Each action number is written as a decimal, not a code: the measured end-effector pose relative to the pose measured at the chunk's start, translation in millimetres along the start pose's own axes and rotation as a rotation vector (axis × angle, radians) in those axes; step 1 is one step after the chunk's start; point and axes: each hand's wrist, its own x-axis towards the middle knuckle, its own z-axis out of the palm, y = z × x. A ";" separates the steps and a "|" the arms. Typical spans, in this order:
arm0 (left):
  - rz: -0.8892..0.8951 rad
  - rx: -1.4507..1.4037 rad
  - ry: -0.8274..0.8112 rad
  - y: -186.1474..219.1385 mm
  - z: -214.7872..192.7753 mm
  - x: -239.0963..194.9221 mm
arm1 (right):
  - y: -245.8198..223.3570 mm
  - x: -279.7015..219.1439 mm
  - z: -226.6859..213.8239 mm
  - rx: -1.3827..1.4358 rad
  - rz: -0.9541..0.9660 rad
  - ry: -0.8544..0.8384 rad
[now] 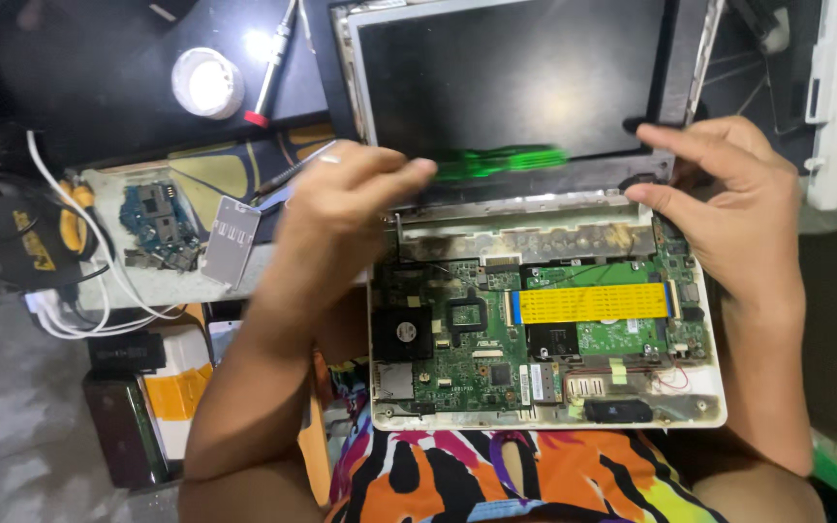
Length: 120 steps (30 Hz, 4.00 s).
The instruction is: The person assembles a laptop by securing the screen bezel with a screwdriver, attaching the screen cover, and closing the device. The person uses a screwdriver to fasten screws around the screen bezel, then aligns and snaps the black screen cover into place before closing the laptop.
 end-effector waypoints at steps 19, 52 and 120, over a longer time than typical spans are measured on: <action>-0.166 0.718 0.421 -78.5 -10.0 -11.4 | -54.5 27.6 -8.5 -0.582 -0.021 -0.235; 0.308 0.107 0.381 51.8 0.8 82.0 | 12.2 20.6 -26.2 0.756 0.064 -0.090; -0.700 -0.849 0.380 -15.0 25.4 -30.0 | 23.5 37.1 6.3 0.407 0.106 0.243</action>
